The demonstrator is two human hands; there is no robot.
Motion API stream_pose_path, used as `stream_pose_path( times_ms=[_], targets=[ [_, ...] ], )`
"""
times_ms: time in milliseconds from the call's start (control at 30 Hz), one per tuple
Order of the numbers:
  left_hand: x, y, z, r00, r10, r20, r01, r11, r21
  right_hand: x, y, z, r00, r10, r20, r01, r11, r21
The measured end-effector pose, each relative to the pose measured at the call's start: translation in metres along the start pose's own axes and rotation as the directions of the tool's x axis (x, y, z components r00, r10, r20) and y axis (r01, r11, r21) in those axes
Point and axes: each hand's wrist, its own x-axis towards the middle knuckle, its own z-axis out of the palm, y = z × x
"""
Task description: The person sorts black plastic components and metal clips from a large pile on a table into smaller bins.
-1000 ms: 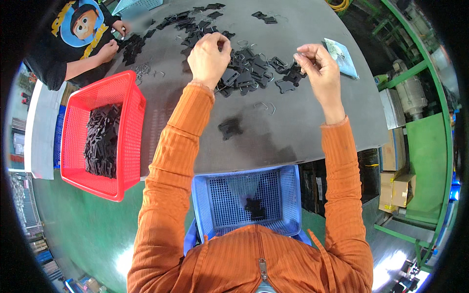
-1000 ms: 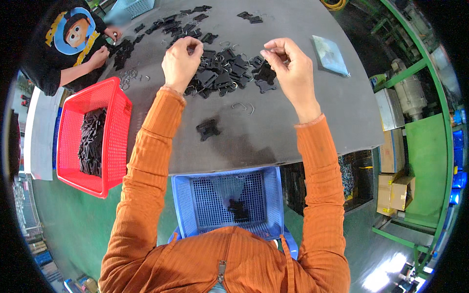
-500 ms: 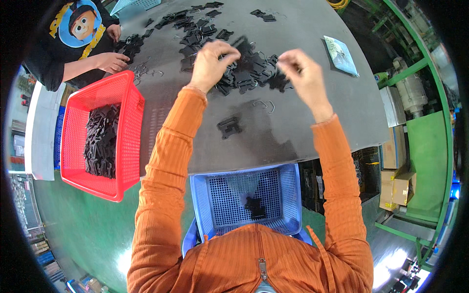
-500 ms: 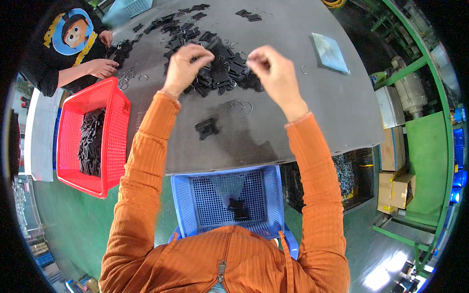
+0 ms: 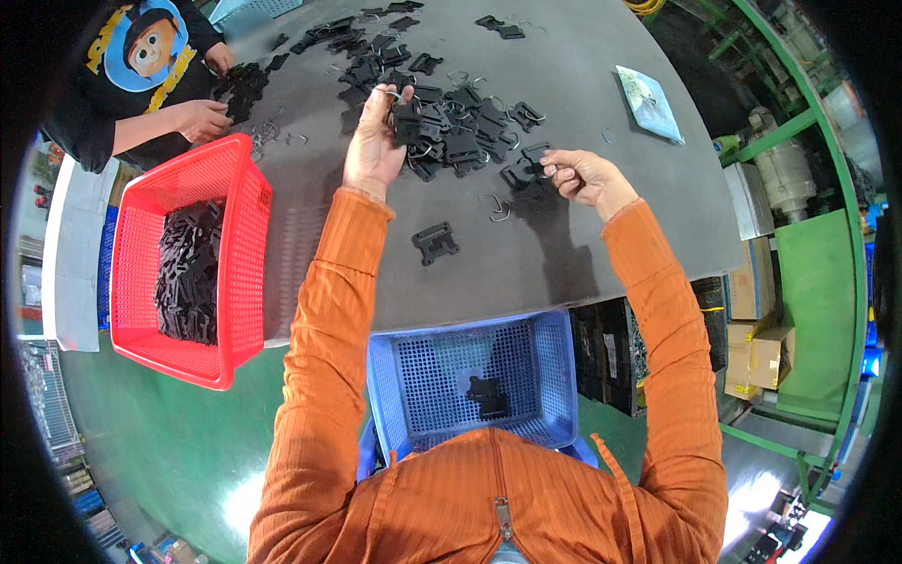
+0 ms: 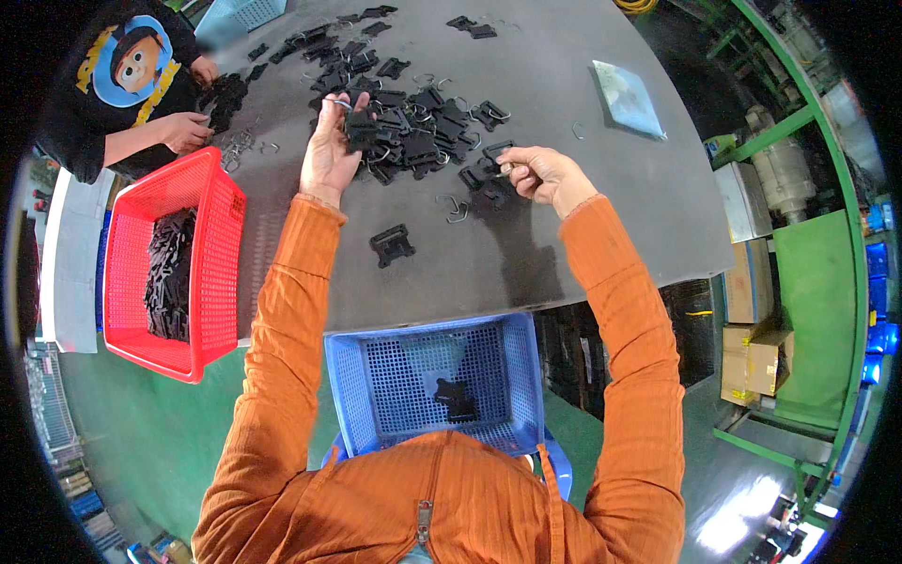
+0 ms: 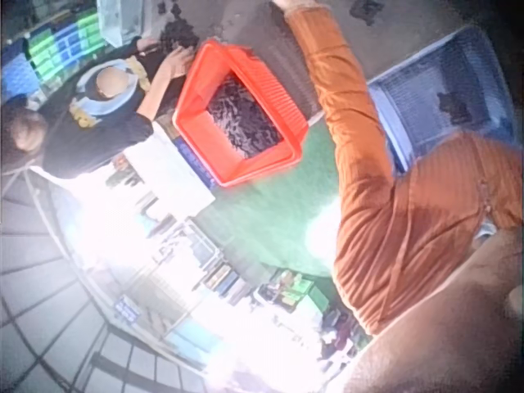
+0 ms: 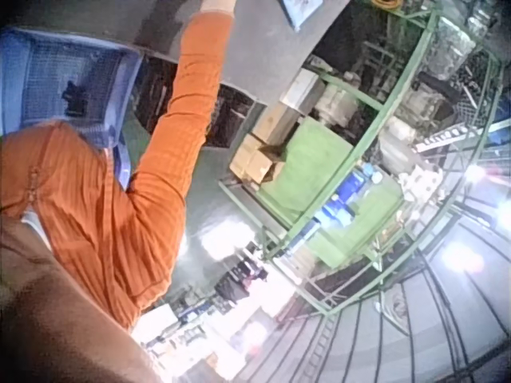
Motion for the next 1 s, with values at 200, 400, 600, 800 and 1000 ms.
stream_pose_path(
  times_ms=[200, 400, 600, 800, 1000],
  targets=[
    [-0.013, 0.009, 0.005, 0.977, -0.139, 0.162, 0.055, 0.896, 0.441, 0.001, -0.022, -0.011, 0.991, -0.11, 0.073, 0.131, 0.873, -0.47],
    [0.002, -0.015, 0.02, 0.788, 0.04, 0.614, -0.558, -0.373, 0.741, 0.029, -0.029, 0.002, 0.702, -0.692, 0.168, -0.067, -0.3, -0.952],
    [0.005, -0.037, 0.036, 0.838, -0.182, 0.514, -0.532, -0.482, 0.696, 0.081, 0.0, 0.046, 0.458, -0.796, 0.396, 0.451, -0.176, -0.875],
    [0.0, 0.02, 0.053, 0.914, 0.183, 0.363, -0.396, 0.196, 0.897, 0.076, -0.012, 0.076, 0.732, -0.542, 0.413, 0.512, 0.036, -0.859],
    [-0.031, 0.047, 0.077, 0.966, 0.099, 0.239, -0.222, 0.788, 0.574, 0.063, -0.011, 0.059, 0.647, -0.572, 0.504, 0.482, -0.206, -0.852]
  ],
)
